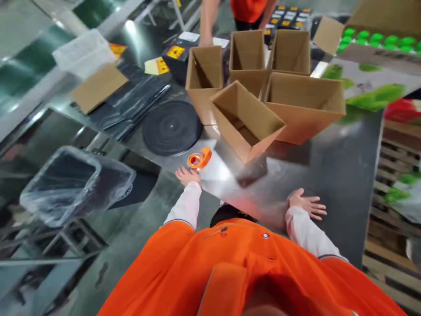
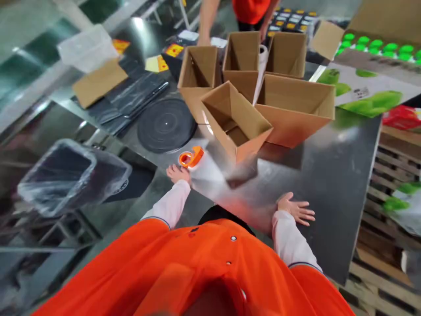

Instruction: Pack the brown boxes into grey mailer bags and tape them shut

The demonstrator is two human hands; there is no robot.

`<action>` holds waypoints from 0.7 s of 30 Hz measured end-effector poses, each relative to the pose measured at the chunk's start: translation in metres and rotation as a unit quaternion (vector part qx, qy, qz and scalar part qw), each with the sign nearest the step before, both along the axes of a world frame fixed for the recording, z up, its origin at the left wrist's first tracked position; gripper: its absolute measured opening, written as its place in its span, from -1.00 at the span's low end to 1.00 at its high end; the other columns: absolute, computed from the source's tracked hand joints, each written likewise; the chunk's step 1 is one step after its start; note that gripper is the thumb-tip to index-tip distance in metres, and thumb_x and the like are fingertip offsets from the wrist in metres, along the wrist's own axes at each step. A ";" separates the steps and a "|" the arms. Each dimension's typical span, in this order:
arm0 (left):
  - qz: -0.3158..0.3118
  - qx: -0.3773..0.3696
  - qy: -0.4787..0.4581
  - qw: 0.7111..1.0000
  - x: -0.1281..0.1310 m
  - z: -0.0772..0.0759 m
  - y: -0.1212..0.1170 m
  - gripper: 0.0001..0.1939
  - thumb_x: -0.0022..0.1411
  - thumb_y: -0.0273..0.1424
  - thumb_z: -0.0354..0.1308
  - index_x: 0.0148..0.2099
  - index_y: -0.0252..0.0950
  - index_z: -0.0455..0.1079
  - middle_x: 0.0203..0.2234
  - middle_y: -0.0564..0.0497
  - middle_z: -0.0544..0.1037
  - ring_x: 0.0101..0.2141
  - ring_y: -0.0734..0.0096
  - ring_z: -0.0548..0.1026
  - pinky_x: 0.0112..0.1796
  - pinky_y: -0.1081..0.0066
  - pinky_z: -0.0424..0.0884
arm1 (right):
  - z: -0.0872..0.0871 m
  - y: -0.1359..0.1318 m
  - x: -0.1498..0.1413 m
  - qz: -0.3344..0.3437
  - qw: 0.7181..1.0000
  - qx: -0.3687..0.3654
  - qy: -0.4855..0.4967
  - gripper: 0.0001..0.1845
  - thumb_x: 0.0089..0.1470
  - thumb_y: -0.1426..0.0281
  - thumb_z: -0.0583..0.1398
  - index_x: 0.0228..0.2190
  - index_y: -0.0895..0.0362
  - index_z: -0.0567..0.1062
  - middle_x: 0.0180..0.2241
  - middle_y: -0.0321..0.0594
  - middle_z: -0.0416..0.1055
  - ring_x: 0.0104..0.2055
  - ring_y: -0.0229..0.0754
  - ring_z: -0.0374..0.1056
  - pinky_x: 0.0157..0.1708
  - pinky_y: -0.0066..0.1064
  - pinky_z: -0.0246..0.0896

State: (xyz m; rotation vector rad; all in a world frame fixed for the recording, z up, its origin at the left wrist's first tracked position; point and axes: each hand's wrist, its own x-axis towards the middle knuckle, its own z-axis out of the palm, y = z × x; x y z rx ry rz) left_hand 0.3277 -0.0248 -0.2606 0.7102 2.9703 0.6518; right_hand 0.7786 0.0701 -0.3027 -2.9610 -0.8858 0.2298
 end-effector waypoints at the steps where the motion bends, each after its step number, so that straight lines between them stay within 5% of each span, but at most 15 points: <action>1: 0.018 -0.003 -0.007 1.000 -0.005 -0.007 0.002 -0.51 0.50 -0.40 0.16 0.38 -0.49 0.40 0.38 -0.45 0.34 0.43 -0.25 0.24 0.36 -0.20 0.31 | 0.000 -0.001 0.001 0.002 1.000 0.002 -0.005 -0.05 0.44 -0.10 -0.12 0.56 0.27 0.07 0.57 0.43 -0.18 0.64 0.46 -0.24 0.47 0.52 -0.17; 8: 0.050 -0.017 -0.055 0.997 -0.010 -0.030 0.009 -0.38 0.51 -0.36 0.06 0.50 -0.53 0.31 0.50 -0.43 0.20 0.53 -0.24 0.07 0.38 -0.19 0.33 | -0.009 0.001 0.011 0.000 1.000 0.016 -0.021 0.02 0.35 -0.18 -0.10 0.54 0.23 0.15 0.54 0.46 -0.10 0.62 0.51 -0.20 0.46 0.46 -0.19; 12: 0.050 -0.025 -0.069 0.996 -0.010 -0.027 0.010 -0.39 0.53 -0.34 0.07 0.50 -0.49 0.31 0.52 -0.39 0.18 0.55 -0.17 0.03 0.39 -0.12 0.33 | -0.015 0.004 0.023 0.021 0.999 -0.029 -0.023 0.04 0.28 -0.13 -0.13 0.58 0.15 0.03 0.54 0.48 -0.12 0.60 0.51 -0.22 0.31 0.61 -0.07; 17: 0.041 -0.022 -0.088 0.995 -0.008 -0.020 0.011 -0.42 0.57 -0.39 0.03 0.50 -0.54 0.29 0.52 -0.44 0.16 0.54 -0.19 0.03 0.36 -0.07 0.31 | -0.019 0.005 0.028 0.002 1.000 -0.014 0.001 0.06 0.11 -0.10 -0.06 0.59 -0.24 -0.13 0.57 0.29 -0.16 0.61 0.37 -0.33 -0.08 0.69 0.16; 21: 0.024 -0.016 -0.089 0.996 -0.005 -0.013 0.008 -0.37 0.57 -0.32 0.01 0.55 -0.47 0.24 0.55 -0.39 0.13 0.56 -0.14 0.02 0.37 -0.06 0.31 | -0.010 0.007 0.027 0.002 1.000 -0.006 0.013 0.09 0.08 -0.14 -0.10 0.59 -0.22 -0.16 0.59 0.30 -0.21 0.61 0.38 -0.35 -0.20 0.71 0.15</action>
